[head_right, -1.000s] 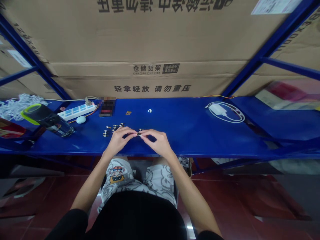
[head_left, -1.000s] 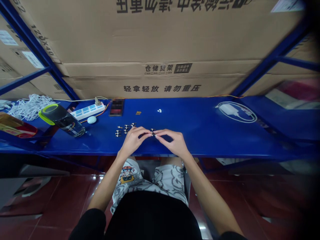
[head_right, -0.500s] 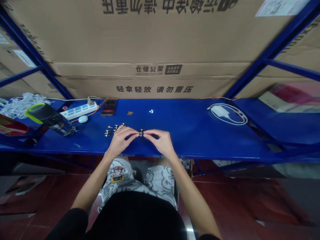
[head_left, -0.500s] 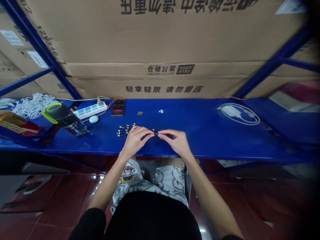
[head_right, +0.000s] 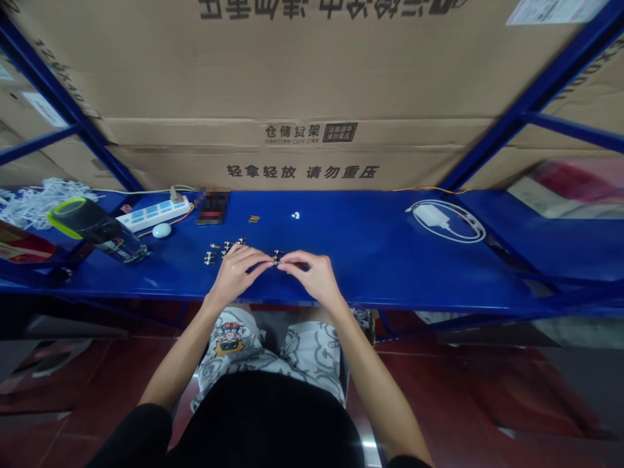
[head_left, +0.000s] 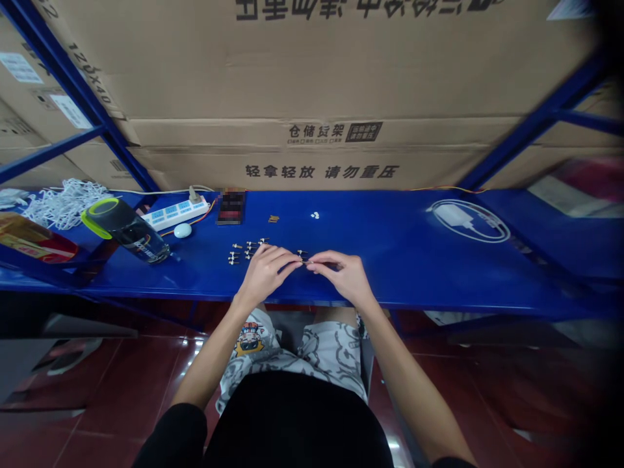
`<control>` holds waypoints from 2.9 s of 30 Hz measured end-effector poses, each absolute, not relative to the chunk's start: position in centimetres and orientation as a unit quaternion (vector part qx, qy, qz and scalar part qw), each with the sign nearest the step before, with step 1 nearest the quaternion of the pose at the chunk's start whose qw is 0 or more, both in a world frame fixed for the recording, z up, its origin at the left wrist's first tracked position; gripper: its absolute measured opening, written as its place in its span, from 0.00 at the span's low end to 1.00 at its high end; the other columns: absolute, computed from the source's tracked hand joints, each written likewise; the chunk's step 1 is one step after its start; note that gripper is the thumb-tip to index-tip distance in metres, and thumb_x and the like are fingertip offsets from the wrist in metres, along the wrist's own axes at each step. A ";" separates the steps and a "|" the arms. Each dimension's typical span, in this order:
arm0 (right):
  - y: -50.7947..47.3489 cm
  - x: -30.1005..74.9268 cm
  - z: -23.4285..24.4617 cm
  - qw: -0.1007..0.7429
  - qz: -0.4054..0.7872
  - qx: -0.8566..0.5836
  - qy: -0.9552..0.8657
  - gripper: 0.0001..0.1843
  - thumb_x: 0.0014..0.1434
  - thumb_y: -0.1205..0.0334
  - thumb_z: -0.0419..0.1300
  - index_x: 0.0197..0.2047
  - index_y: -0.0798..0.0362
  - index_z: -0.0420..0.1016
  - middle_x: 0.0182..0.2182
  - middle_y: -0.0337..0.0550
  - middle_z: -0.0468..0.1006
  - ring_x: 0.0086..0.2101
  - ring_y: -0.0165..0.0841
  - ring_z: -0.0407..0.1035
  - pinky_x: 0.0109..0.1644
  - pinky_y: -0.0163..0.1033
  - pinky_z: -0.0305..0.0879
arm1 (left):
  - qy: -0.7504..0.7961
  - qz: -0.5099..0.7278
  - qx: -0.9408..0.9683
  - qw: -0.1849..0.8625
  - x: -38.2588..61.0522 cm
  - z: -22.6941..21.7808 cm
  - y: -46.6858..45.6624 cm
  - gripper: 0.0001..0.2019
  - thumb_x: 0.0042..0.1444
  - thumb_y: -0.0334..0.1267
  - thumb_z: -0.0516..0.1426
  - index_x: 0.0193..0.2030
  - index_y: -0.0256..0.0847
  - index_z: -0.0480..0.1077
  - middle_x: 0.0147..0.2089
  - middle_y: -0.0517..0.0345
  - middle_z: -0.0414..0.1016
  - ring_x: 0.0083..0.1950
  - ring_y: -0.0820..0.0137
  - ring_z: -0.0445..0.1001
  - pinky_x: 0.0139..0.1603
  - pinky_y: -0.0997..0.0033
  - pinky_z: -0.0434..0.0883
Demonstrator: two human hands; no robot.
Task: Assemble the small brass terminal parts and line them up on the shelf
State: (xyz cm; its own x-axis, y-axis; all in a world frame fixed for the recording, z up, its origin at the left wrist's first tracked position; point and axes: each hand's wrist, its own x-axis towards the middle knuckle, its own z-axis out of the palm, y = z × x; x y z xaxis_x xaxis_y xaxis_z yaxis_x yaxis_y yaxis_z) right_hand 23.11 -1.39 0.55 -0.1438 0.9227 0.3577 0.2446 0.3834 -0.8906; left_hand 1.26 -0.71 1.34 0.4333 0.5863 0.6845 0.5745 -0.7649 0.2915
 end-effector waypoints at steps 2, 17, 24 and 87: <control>-1.4 23.1 0.5 0.489 0.343 -0.434 -0.675 0.11 0.55 0.51 0.72 0.37 0.48 0.84 0.36 0.42 0.86 0.36 0.39 0.81 0.46 0.45 0.77 | 0.343 0.399 0.851 0.002 1.2 1.3 -0.7 0.09 0.70 0.42 0.57 0.44 0.43 0.78 0.42 0.59 0.84 0.42 0.69 0.79 0.49 0.64 0.67; -1.1 23.2 0.2 0.473 0.343 -0.444 -0.679 0.10 0.55 0.51 0.72 0.37 0.47 0.84 0.35 0.41 0.86 0.36 0.38 0.79 0.44 0.44 0.74 | 0.330 0.378 0.865 0.021 1.1 1.1 -0.7 0.10 0.71 0.42 0.56 0.46 0.44 0.78 0.45 0.59 0.84 0.46 0.69 0.79 0.49 0.64 0.66; -1.6 23.1 1.0 0.450 0.313 -0.415 -0.726 0.07 0.59 0.55 0.69 0.41 0.45 0.86 0.40 0.39 0.87 0.41 0.39 0.81 0.50 0.43 0.74 | 0.321 0.400 0.858 0.022 1.0 1.2 -0.7 0.09 0.70 0.42 0.57 0.45 0.44 0.78 0.43 0.59 0.84 0.44 0.69 0.79 0.47 0.64 0.67; -0.3 23.5 -0.1 0.257 -0.001 -0.550 -0.795 0.20 0.72 0.62 0.49 0.58 0.50 0.78 0.57 0.51 0.78 0.56 0.48 0.71 0.55 0.55 0.69 | 0.455 0.282 0.844 0.030 1.3 -0.6 0.0 0.14 0.71 0.33 0.50 0.57 0.39 0.74 0.63 0.49 0.75 0.66 0.58 0.72 0.70 0.51 0.67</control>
State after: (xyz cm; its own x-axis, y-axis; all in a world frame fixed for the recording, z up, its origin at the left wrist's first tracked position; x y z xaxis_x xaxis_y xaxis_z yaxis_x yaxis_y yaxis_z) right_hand 23.46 -0.33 -0.11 -0.2640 0.8732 0.4096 0.8746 0.3958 -0.2802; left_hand 1.28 -0.01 -0.59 0.4266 0.7855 0.4484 0.7520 -0.5835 0.3066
